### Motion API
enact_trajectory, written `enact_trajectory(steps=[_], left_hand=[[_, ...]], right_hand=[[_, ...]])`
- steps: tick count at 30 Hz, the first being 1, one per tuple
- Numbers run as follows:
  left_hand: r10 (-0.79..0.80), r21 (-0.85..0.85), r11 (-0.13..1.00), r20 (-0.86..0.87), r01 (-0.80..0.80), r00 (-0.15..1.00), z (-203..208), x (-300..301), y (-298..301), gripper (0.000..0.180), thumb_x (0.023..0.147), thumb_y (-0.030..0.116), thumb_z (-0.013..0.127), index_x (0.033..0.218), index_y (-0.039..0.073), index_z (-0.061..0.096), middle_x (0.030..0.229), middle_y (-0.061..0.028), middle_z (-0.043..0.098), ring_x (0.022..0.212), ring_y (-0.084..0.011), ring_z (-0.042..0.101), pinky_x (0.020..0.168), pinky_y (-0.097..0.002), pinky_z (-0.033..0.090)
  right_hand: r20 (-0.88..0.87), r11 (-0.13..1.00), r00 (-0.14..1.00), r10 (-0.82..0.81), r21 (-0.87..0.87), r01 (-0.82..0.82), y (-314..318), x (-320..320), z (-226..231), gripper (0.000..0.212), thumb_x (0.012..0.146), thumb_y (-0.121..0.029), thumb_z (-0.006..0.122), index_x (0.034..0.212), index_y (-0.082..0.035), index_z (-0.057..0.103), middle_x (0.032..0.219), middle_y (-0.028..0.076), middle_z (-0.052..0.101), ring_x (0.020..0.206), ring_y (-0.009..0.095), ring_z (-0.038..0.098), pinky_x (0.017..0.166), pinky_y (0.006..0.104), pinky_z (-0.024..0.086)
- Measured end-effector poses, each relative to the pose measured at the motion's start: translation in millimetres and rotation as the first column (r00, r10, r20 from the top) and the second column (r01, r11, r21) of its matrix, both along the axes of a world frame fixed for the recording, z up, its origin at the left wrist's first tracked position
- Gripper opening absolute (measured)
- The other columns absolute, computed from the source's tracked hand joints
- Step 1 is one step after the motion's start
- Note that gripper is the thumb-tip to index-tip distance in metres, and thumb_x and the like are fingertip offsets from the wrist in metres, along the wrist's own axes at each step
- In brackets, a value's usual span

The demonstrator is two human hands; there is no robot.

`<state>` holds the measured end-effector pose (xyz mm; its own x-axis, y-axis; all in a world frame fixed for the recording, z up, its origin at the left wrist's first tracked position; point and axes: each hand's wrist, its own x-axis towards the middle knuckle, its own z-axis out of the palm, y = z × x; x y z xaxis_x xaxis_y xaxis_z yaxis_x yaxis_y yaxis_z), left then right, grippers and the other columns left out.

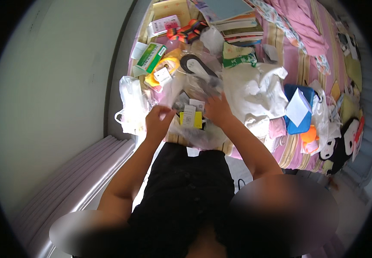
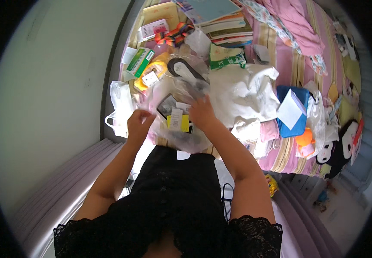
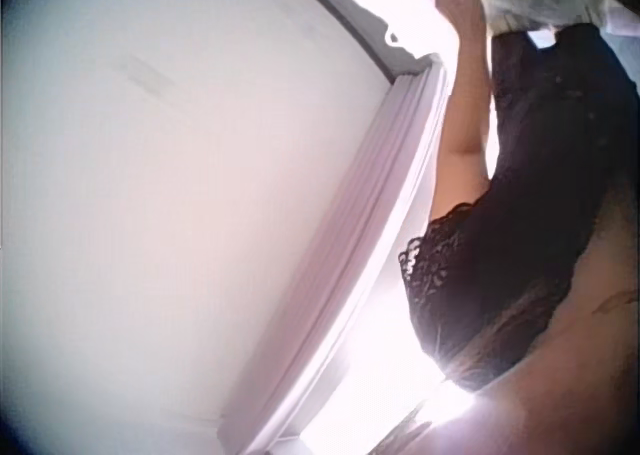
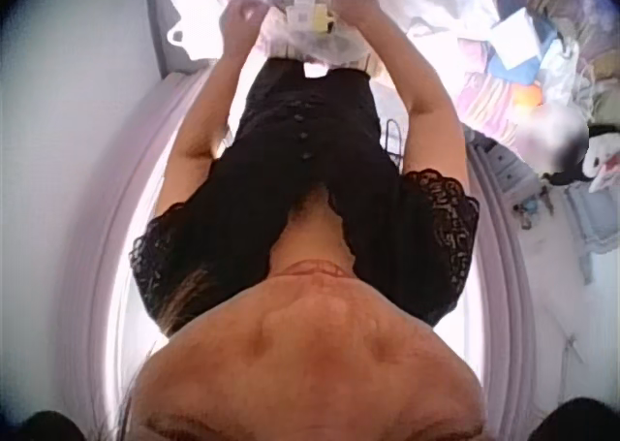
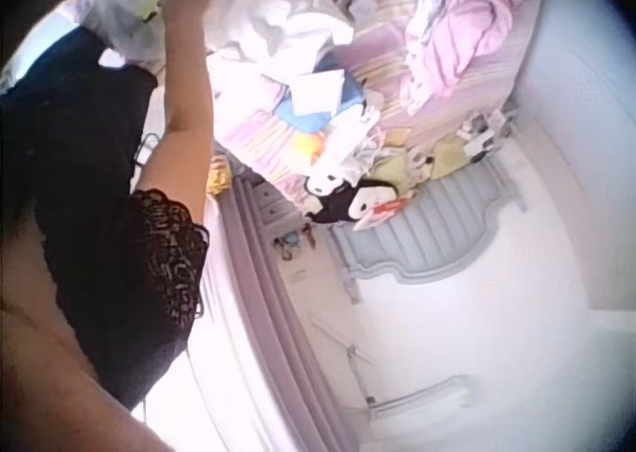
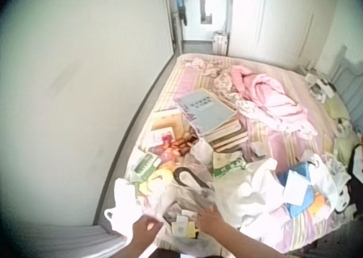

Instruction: The person moves from a sink area to a bedroom and begins sorting through a cluttered bed. They pick up various items including a small black box, a white envelope, a blue card, and a green box, inspecting each before placing them into a white plastic bag.

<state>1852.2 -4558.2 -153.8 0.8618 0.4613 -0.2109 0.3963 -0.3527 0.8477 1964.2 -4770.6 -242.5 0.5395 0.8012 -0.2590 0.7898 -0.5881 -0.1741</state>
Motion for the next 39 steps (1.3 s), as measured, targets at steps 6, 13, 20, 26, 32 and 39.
enact_trajectory(steps=[6,13,20,26,32,39], left_hand=[[0.001,-0.196,0.98,-0.215,-0.044,0.977,20.6,-93.8,50.5,0.047,0.074,0.008,0.067,0.116,0.002,0.046,0.061,0.0024,0.045,0.058,-0.0068,0.042,0.055,-0.0232,0.035],[-0.232,-0.349,0.924,-0.196,0.154,0.953,33.8,-75.7,69.7,0.023,0.076,0.005,0.066,0.099,0.0,0.066,0.087,-0.0085,0.069,0.081,-0.0114,0.062,0.074,-0.0243,0.047],[-0.341,-0.3,0.891,0.054,0.34,0.939,34.3,-50.6,73.7,0.024,0.074,0.001,0.066,0.097,0.001,0.066,0.085,-0.0112,0.067,0.077,-0.0171,0.065,0.07,-0.0262,0.049],[-0.228,-0.245,0.946,-0.033,0.213,0.973,31.0,-29.2,60.0,0.02,0.076,0.003,0.067,0.096,-0.001,0.065,0.084,-0.0097,0.067,0.077,-0.014,0.063,0.072,-0.0259,0.049],[-0.381,-0.261,0.899,-0.071,0.351,0.922,33.0,-32.9,43.3,0.021,0.074,0.004,0.065,0.095,-0.001,0.065,0.082,-0.0102,0.067,0.076,-0.0145,0.063,0.07,-0.026,0.049],[-0.516,-0.184,0.84,0.018,0.51,0.856,49.3,-46.6,20.9,0.025,0.067,0.001,0.061,0.091,0.003,0.065,0.074,-0.0109,0.063,0.065,-0.0222,0.062,0.061,-0.0283,0.048]], right_hand=[[-0.604,0.852,0.792,-0.095,-0.461,-0.248,-14.7,-13.6,9.1,0.042,0.077,-0.043,0.067,0.1,-0.009,0.068,0.101,0.014,0.066,0.095,0.028,0.063,0.081,0.0413,0.049],[-0.861,0.749,0.368,-0.351,-0.022,0.663,70.9,91.1,0.7,0.037,0.076,-0.036,0.068,0.095,-0.005,0.066,0.082,0.011,0.067,0.08,0.024,0.064,0.068,0.0345,0.049],[0.195,0.929,0.914,-0.355,0.184,0.321,95.8,88.4,-86.7,0.04,0.075,-0.017,0.064,0.114,-0.012,0.055,0.104,0.012,0.059,0.096,0.03,0.057,0.077,0.0388,0.048],[-0.229,0.528,0.821,-0.523,0.67,0.522,30.5,77.8,-0.8,0.022,0.076,0.002,0.054,0.093,-0.006,0.064,0.087,0.012,0.063,0.082,0.028,0.061,0.074,0.0362,0.049],[-0.096,0.759,0.849,-0.519,0.406,0.509,-11.7,63.9,-16.6,0.041,0.074,-0.01,0.067,0.113,-0.006,0.056,0.114,0.015,0.056,0.106,0.034,0.051,0.089,0.04,0.045],[0.211,0.814,0.794,-0.57,0.008,0.581,58.6,80.9,-89.3,0.053,0.078,-0.019,0.063,0.128,-0.012,0.049,0.103,0.008,0.061,0.101,0.029,0.055,0.092,0.0531,0.038]])
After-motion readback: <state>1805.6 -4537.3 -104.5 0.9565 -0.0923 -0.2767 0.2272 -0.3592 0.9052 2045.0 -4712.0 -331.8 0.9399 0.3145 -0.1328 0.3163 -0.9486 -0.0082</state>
